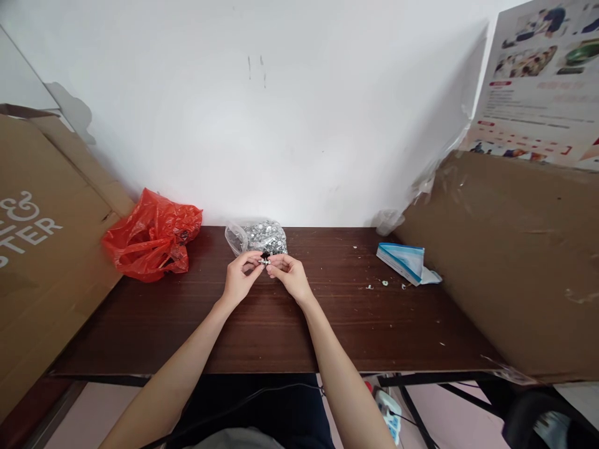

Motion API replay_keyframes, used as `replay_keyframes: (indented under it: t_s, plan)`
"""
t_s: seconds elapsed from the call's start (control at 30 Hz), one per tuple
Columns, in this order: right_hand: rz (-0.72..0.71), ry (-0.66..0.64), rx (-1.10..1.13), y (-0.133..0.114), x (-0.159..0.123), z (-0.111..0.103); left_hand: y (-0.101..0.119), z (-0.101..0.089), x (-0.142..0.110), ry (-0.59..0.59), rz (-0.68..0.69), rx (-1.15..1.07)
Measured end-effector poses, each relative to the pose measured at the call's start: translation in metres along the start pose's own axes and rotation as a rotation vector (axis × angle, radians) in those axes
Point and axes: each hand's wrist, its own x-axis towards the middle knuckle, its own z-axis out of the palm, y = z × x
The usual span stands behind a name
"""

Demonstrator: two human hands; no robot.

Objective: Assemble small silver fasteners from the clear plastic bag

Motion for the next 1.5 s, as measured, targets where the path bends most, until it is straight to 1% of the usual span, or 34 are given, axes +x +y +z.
replay_keyframes:
  t_s: [0.13, 0.2, 0.3, 0.47, 0.53, 0.77, 0.9, 1.0, 1.07, 1.17, 1.23, 1.37, 1.43, 1.5]
  plan:
    - [-0.028, -0.041, -0.131, 0.003, 0.000, -0.001, 0.001, 0.000, 0.001, -0.010, -0.011, -0.026]
    - [-0.083, -0.062, -0.244, 0.004, -0.001, -0.001, 0.001, 0.000, 0.001, -0.031, -0.004, -0.036]
    - [-0.146, -0.049, -0.392, 0.007, -0.003, 0.000, 0.001, 0.000, 0.001, -0.061, -0.021, -0.078]
    - [-0.160, -0.016, -0.468, 0.009, -0.004, 0.003, 0.002, 0.001, 0.002, -0.099, -0.115, -0.221]
    - [-0.174, -0.007, -0.495, 0.010, -0.004, 0.004, 0.003, 0.002, 0.002, -0.099, -0.127, -0.255]
    - [-0.155, 0.039, -0.462, 0.020, -0.004, 0.010, 0.001, 0.002, 0.002, -0.102, -0.134, -0.265]
    - [-0.118, 0.089, -0.388, 0.023, -0.001, 0.014, 0.002, 0.003, 0.001, -0.125, -0.149, -0.269]
    - [-0.062, 0.079, -0.279, 0.023, 0.002, 0.017, 0.000, 0.003, 0.001, -0.139, -0.142, -0.222]
    - [-0.038, 0.084, -0.182, 0.023, 0.004, 0.018, -0.003, 0.002, 0.002, -0.112, -0.153, -0.149]
    - [-0.051, 0.136, -0.102, 0.024, 0.006, 0.018, -0.007, -0.001, 0.003, -0.033, -0.128, -0.096]
    - [-0.062, 0.163, -0.103, 0.024, 0.007, 0.018, -0.007, -0.003, 0.004, -0.029, -0.111, -0.110]
    - [-0.055, 0.141, -0.130, 0.024, 0.006, 0.018, -0.004, -0.001, 0.004, -0.100, -0.105, -0.111]
    - [-0.066, 0.137, -0.125, 0.023, 0.005, 0.018, -0.003, 0.001, 0.004, -0.090, -0.106, -0.099]
    - [-0.075, 0.145, -0.124, 0.022, 0.005, 0.018, -0.002, 0.003, 0.003, -0.097, -0.129, -0.137]
